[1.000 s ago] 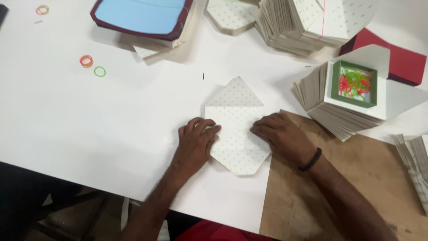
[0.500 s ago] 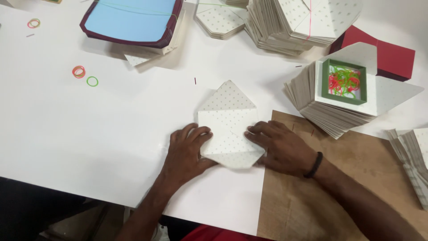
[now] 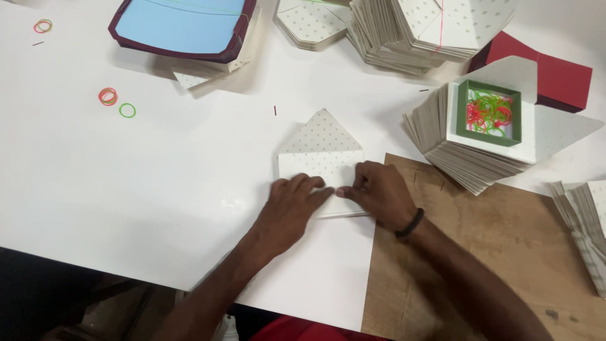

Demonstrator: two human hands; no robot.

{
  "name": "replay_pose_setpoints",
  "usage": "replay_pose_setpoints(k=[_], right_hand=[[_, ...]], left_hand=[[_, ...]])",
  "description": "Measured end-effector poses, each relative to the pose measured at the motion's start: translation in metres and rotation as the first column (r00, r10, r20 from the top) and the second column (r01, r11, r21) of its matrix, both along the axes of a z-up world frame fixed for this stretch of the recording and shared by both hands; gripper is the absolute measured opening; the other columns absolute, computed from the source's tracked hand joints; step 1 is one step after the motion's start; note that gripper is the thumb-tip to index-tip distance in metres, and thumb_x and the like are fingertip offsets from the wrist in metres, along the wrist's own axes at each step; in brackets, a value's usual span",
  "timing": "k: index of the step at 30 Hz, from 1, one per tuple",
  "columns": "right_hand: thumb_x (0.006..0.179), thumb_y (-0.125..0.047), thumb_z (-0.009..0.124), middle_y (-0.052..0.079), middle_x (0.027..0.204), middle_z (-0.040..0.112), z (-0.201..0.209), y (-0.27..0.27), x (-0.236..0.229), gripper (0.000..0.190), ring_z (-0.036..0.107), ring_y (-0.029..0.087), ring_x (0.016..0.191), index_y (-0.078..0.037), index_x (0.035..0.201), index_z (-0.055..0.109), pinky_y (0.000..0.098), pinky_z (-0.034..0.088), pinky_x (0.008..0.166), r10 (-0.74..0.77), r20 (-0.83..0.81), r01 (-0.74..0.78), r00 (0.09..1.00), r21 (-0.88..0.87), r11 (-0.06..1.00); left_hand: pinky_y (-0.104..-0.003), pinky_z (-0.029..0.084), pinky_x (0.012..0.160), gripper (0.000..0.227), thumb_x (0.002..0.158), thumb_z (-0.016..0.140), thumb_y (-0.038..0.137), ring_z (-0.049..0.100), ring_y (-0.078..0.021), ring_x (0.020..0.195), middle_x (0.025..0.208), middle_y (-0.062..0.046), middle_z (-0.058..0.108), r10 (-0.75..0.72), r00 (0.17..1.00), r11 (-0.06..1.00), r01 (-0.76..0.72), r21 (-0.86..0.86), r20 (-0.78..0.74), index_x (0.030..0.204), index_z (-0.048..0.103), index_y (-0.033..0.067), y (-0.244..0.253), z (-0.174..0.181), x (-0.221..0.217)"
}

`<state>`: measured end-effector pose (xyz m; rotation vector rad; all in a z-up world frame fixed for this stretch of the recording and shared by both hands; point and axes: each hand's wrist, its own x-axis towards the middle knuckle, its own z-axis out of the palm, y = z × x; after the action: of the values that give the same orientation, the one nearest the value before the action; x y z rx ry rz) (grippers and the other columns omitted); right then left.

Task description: The person folds paper sheets into envelopes and stacks them on a work table alongside other workers.

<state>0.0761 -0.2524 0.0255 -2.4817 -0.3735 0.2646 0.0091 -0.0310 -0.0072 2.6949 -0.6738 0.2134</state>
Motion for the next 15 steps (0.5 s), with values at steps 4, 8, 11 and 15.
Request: replay_pose_setpoints(k=[4,8,11,15], right_hand=[[0.077,-0.036,0.088,0.01,0.061,0.06,-0.003,-0.004,-0.006,0.046,0.054,0.022,0.054,-0.004,0.065,0.058,0.0385,0.043,0.051,-0.019,0.066,0.018,0.998,0.023,1.0],[0.08,-0.039,0.085,0.01,0.057,0.058,-0.012,-0.031,-0.026,0.047,0.054,0.021,0.051,-0.004,0.063,0.058,0.0389,0.043,0.049,-0.1,-0.004,0.1,0.995,0.065,0.993],[0.079,-0.039,0.085,0.01,0.054,0.057,-0.02,-0.034,-0.027,0.048,0.052,0.02,0.049,-0.004,0.062,0.057,0.0386,0.042,0.047,-0.142,-0.042,0.146,0.989,0.111,0.983],[0.079,-0.038,0.085,0.007,0.052,0.052,-0.012,-0.011,-0.003,0.048,0.047,0.017,0.047,-0.005,0.062,0.055,0.0372,0.039,0.046,-0.143,-0.015,0.144,0.99,0.129,0.981]], left_hand=[[-0.044,0.035,0.106,0.053,0.093,0.063,0.01,0.048,-0.0233,0.128,0.141,-0.006,0.053,-0.13,0.975,0.99,0.136,0.023,-0.18,0.146,0.056,0.0128,-0.002,0.015,0.011],[-0.045,0.035,0.1,0.06,0.089,0.072,0.027,0.046,-0.0245,0.126,0.139,-0.006,0.053,-0.142,0.935,0.988,0.153,0.009,-0.326,0.145,0.053,0.0139,0.0,0.038,0.027],[-0.045,0.034,0.098,0.066,0.086,0.075,0.03,0.045,-0.0238,0.125,0.138,-0.005,0.053,-0.165,0.922,0.98,0.193,0.048,-0.349,0.146,0.052,0.0142,-0.001,0.046,0.034],[-0.044,0.034,0.097,0.068,0.088,0.074,0.031,0.045,-0.0226,0.124,0.14,-0.004,0.052,-0.178,0.903,0.961,0.245,0.127,-0.392,0.149,0.049,0.0154,-0.006,0.051,0.04]])
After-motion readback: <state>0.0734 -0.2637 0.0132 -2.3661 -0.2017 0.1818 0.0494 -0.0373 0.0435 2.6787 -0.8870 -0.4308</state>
